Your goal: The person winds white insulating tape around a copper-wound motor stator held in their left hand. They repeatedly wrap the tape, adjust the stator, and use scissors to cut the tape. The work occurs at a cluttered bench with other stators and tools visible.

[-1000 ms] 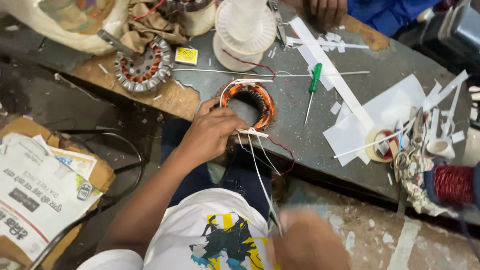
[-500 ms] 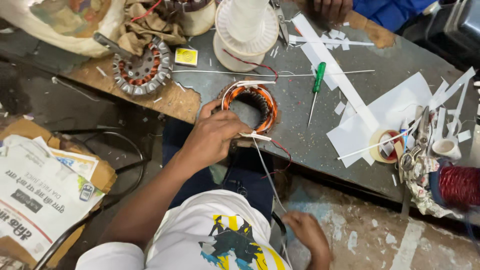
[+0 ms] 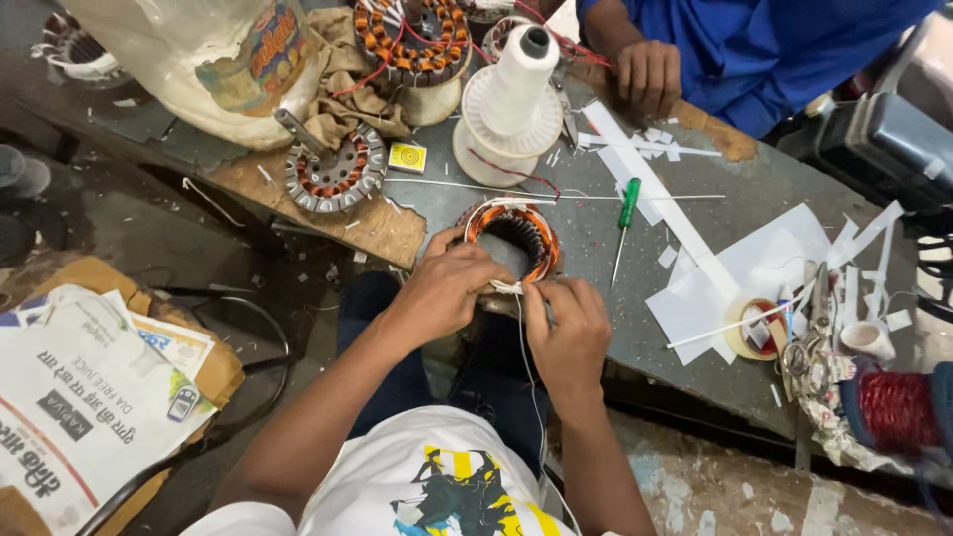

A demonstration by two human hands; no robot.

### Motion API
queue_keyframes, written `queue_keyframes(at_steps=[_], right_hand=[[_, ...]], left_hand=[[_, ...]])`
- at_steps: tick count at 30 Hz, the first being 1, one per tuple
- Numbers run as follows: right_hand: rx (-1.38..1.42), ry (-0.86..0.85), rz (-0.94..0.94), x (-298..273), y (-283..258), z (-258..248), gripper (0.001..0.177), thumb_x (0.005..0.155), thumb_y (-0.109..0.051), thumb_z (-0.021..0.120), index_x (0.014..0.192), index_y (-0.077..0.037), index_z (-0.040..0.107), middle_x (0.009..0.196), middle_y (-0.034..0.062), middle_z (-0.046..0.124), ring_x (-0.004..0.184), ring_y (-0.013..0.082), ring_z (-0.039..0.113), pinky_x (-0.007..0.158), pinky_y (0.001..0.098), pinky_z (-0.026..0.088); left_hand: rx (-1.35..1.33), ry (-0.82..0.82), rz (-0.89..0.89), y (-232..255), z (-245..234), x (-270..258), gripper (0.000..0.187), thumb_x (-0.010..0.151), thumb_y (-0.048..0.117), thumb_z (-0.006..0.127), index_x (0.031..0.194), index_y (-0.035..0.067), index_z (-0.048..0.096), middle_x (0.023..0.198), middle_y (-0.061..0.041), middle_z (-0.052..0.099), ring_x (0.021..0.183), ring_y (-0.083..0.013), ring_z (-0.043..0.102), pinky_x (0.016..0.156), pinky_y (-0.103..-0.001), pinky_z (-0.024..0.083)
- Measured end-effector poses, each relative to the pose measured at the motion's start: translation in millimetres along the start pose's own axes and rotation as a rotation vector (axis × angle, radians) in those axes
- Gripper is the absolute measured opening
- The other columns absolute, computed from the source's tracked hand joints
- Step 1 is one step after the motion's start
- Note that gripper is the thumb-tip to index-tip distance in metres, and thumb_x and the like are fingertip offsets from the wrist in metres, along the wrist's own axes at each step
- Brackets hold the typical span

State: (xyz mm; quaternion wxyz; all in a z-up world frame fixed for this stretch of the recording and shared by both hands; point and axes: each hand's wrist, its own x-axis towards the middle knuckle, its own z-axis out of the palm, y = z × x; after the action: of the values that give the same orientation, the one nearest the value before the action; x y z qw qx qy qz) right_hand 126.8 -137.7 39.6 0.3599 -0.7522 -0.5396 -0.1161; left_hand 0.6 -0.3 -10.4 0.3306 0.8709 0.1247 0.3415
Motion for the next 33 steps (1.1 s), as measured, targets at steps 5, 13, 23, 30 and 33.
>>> queue_keyframes(at_steps=[5,13,23,30,33], right_hand=[[-0.117,-0.182,-0.020,12.0,2.8,-4.4,0.013,0.087,-0.018,0.078,0.089,-0.006,0.074,0.087,0.0125,0.067,0.082,0.0357,0.065,0.072,0.0461,0.052],[-0.095,-0.346,-0.038,27.4,16.1,5.0,0.015,0.078,-0.013,0.077,0.079,-0.004,0.065,0.083,0.0127,0.064,0.077,0.0357,0.065,0.066,0.0474,0.051],[-0.139,-0.486,0.184,0.6,40.9,-40.3,0.011,0.079,-0.012,0.078,0.083,-0.004,0.073,0.083,0.0127,0.068,0.070,0.0326,0.067,0.062,0.0429,0.051],[0.123,-0.191,0.139,5.3,28.5,-6.8,0.011,0.088,-0.012,0.077,0.091,-0.002,0.076,0.085,0.0127,0.071,0.069,0.0259,0.067,0.063,0.0347,0.051],[0.125,-0.237,0.160,5.3,31.8,5.3,0.015,0.083,-0.013,0.081,0.090,-0.001,0.076,0.083,0.0125,0.070,0.065,0.0236,0.065,0.060,0.0334,0.049]], left_hand=[[0.001,-0.002,-0.004,-1.9,2.1,-0.3,0.036,0.077,-0.007,0.065,0.105,0.012,0.076,0.091,-0.008,0.071,0.101,-0.0251,0.068,0.111,-0.048,0.038],[-0.002,0.006,0.006,-3.4,2.7,-2.0,0.037,0.073,-0.008,0.064,0.104,0.011,0.075,0.091,-0.008,0.071,0.101,-0.0252,0.068,0.112,-0.048,0.037],[-0.007,0.046,0.047,-7.2,6.0,-2.7,0.030,0.077,-0.005,0.066,0.100,0.012,0.075,0.088,-0.005,0.072,0.099,-0.0221,0.069,0.110,-0.048,0.038],[-0.006,0.030,-0.007,-2.0,4.0,-1.5,0.035,0.076,-0.008,0.065,0.102,0.013,0.076,0.088,-0.007,0.070,0.098,-0.0244,0.068,0.113,-0.049,0.037],[-0.003,0.043,0.022,-1.1,1.8,-0.7,0.036,0.075,-0.008,0.064,0.103,0.012,0.075,0.089,-0.007,0.070,0.101,-0.0254,0.068,0.112,-0.049,0.037]])
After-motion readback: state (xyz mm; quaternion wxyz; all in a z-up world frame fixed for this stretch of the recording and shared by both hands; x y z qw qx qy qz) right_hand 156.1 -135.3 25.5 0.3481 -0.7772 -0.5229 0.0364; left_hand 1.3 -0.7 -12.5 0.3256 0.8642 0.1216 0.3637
